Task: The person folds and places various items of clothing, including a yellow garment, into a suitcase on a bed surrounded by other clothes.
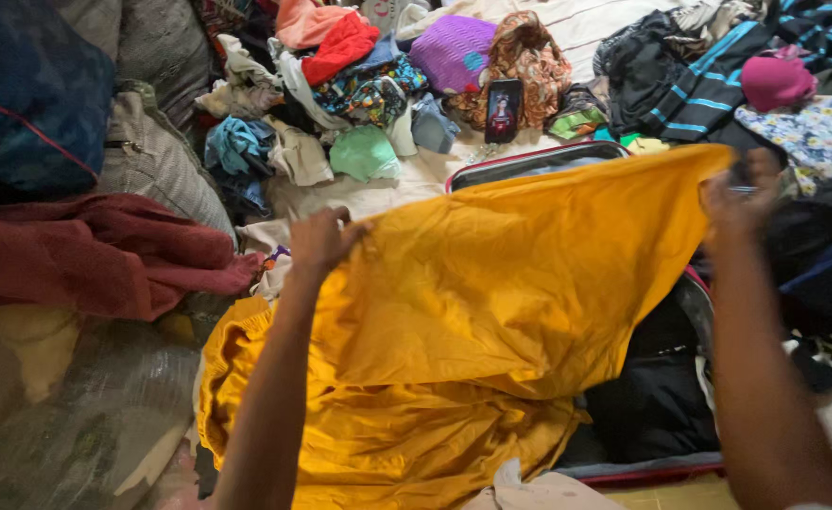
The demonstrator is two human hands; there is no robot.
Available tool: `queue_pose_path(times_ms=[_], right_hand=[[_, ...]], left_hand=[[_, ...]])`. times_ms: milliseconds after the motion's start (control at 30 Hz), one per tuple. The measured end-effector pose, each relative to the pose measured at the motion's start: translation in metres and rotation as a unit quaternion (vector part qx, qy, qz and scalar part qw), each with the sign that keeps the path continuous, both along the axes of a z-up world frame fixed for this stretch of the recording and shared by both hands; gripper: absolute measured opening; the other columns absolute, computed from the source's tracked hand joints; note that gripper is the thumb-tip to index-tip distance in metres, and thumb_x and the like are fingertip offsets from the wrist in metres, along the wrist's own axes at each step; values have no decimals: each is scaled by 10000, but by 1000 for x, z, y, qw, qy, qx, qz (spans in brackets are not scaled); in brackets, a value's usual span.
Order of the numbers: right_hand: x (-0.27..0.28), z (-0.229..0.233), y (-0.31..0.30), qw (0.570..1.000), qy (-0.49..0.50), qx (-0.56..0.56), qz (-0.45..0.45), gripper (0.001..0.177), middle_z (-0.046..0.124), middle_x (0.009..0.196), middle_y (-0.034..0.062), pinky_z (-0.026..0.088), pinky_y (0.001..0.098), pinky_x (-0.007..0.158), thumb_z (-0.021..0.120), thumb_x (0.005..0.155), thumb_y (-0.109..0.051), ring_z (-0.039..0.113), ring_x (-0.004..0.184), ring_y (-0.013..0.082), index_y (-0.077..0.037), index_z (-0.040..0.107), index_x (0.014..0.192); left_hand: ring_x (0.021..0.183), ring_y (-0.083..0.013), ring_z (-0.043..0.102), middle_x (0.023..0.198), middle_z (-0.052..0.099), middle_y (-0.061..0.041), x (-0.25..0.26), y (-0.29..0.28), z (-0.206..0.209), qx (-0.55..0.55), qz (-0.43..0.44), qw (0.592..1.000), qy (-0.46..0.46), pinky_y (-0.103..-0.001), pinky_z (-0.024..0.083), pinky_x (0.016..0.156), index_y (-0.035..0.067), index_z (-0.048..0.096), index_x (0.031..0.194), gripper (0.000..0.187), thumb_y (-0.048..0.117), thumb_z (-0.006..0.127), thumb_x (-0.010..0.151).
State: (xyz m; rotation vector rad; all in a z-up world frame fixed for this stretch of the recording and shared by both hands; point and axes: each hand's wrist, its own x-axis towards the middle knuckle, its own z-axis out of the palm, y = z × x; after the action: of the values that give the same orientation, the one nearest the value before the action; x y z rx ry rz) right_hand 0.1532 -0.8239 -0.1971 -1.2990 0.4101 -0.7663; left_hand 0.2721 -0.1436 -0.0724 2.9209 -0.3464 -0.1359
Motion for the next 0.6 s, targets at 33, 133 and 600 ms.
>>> queue_pose_path(times_ms=[33,133,600], right_hand=[[4,-6,23,991,25,-115,70,265,508,1085,12,537,265,792,583,1036,66,521,877,87,-12,526,1282],[-23,-35,162,959,134,-193,160,429,516,1261,69,554,319,817,661,945,-38,552,1011,174,-54,520,1350],[-143,140,534,809,66,-382,442,523,400,1618,153,363,467,1153,691,956,-210,355,1491,372,-81,543,1441]], left_hand=[[999,-408,683,998,729,-208,-4,3,-17,-17,-1,1000,-8,-541,501,835,88,734,1054,696,733,560,858],[972,-419,687,964,740,-230,-5,41,-85,-58,51,977,198,-519,495,878,38,719,1052,746,718,428,956],[1151,-425,601,1268,609,-276,-55,143,-54,10,97,995,-35,-635,443,903,42,656,1196,643,447,835,729]])
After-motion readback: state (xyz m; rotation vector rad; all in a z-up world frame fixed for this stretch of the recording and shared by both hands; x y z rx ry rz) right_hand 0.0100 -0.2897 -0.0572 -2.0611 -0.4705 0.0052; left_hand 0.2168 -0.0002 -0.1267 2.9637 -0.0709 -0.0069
